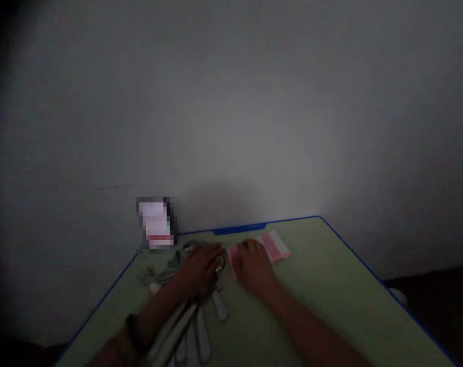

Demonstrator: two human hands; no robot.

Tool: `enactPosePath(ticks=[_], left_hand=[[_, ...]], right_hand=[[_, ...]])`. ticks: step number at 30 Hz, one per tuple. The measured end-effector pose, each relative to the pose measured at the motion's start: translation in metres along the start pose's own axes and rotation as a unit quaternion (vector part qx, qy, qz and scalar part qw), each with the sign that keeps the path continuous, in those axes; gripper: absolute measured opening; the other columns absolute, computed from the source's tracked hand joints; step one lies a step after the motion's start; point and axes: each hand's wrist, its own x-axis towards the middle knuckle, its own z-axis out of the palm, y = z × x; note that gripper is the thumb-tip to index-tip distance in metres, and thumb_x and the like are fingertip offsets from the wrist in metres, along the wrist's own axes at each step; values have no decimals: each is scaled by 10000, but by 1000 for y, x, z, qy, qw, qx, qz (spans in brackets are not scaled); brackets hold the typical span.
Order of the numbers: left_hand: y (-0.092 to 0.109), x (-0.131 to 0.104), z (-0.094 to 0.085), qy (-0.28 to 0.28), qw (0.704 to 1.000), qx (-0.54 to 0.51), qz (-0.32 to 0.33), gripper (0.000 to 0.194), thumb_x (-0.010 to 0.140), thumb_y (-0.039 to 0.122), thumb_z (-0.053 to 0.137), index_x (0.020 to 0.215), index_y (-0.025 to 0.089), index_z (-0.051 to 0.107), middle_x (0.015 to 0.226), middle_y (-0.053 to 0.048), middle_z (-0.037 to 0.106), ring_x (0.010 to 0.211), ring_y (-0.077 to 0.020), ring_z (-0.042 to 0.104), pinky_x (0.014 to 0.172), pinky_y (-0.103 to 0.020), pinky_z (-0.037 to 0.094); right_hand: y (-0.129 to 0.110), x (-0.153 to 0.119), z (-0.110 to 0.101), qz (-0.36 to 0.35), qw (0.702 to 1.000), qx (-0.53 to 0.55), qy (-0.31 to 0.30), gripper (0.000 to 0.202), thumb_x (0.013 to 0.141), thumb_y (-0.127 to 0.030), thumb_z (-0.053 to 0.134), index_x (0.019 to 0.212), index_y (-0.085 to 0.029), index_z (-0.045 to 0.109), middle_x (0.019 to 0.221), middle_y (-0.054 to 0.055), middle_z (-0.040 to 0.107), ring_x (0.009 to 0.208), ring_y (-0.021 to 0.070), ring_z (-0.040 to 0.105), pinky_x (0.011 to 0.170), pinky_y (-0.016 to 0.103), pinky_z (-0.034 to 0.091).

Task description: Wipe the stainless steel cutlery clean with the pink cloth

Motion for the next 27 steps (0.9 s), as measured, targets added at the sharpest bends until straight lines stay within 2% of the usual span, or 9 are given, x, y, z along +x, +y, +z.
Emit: enactPosePath(ticks=[3, 6, 8, 10, 15, 17, 21, 24, 27], left_hand=[[-5, -4, -20, -58, 998, -5, 23, 463, 930, 445, 245, 1314, 261, 427, 1426, -63, 371, 1311, -231, 313, 1081, -452, 182], [-7, -12, -44, -102, 994, -4, -29, 649, 827, 570, 409, 1374, 229, 334, 1454, -119, 302, 1323, -308, 276, 1038, -480, 260], [-4, -19, -60, -147, 988, -12, -40, 709, 741, 543, 549, 1351, 231, 370, 1385, -126, 420, 1248, -318, 400, 988, -454, 342], [2, -25, -74, -186, 980, -15, -73, 601, 710, 487, 594, 1241, 221, 502, 1212, -125, 589, 1085, -306, 555, 898, -423, 426], [31, -32, -97, -206, 969, 55, -124, 386, 683, 360, 624, 1028, 187, 639, 1030, -154, 667, 935, -357, 620, 749, -464, 478], [44, -33, -101, -220, 965, 74, -121, 358, 679, 379, 638, 957, 156, 666, 987, -172, 675, 918, -377, 622, 733, -481, 478], [59, -33, -98, -236, 962, 92, -101, 386, 639, 321, 687, 980, 142, 660, 1000, -181, 677, 919, -365, 628, 740, -459, 485], [57, -31, -87, -231, 960, 121, -100, 299, 647, 196, 648, 939, 136, 669, 985, -186, 682, 901, -343, 639, 729, -445, 488], [50, -29, -79, -200, 970, 102, -96, 231, 668, 147, 579, 875, 131, 681, 928, -198, 688, 870, -339, 645, 710, -462, 482]], right_hand=[[0, -1, -1, -1, 1000, -6, 2, 321, 884, -335, 375, 1122, -181, 527, 1130, 113, 522, 1073, 220, 435, 908, 357, 337], [0, -1, 0, -4, 1000, -10, 0, 318, 880, -339, 386, 1119, -185, 529, 1126, 114, 525, 1074, 227, 433, 904, 360, 336], [0, 0, 0, -5, 1000, -12, -4, 316, 878, -342, 391, 1115, -188, 531, 1122, 113, 527, 1068, 229, 435, 897, 359, 337], [0, 0, 0, -2, 1000, -11, -4, 316, 879, -347, 390, 1116, -190, 530, 1121, 113, 526, 1057, 226, 440, 893, 357, 338], [2, 0, 0, -5, 1000, -8, -10, 311, 881, -347, 389, 1115, -195, 527, 1116, 107, 524, 1049, 219, 442, 893, 354, 334], [2, 1, 1, -7, 1000, -9, -8, 306, 880, -342, 391, 1112, -196, 528, 1113, 105, 525, 1045, 219, 442, 891, 353, 334], [2, 0, 2, -6, 1000, -7, 1, 299, 881, -339, 388, 1100, -196, 534, 1118, 103, 525, 1037, 220, 443, 885, 353, 338], [1, 0, 1, -6, 1000, -3, 8, 304, 885, -346, 376, 1094, -194, 537, 1112, 107, 529, 1043, 223, 444, 889, 358, 336], [0, 0, 1, -5, 1000, -2, 12, 304, 885, -351, 377, 1086, -192, 540, 1103, 110, 532, 1044, 224, 447, 888, 358, 338]])
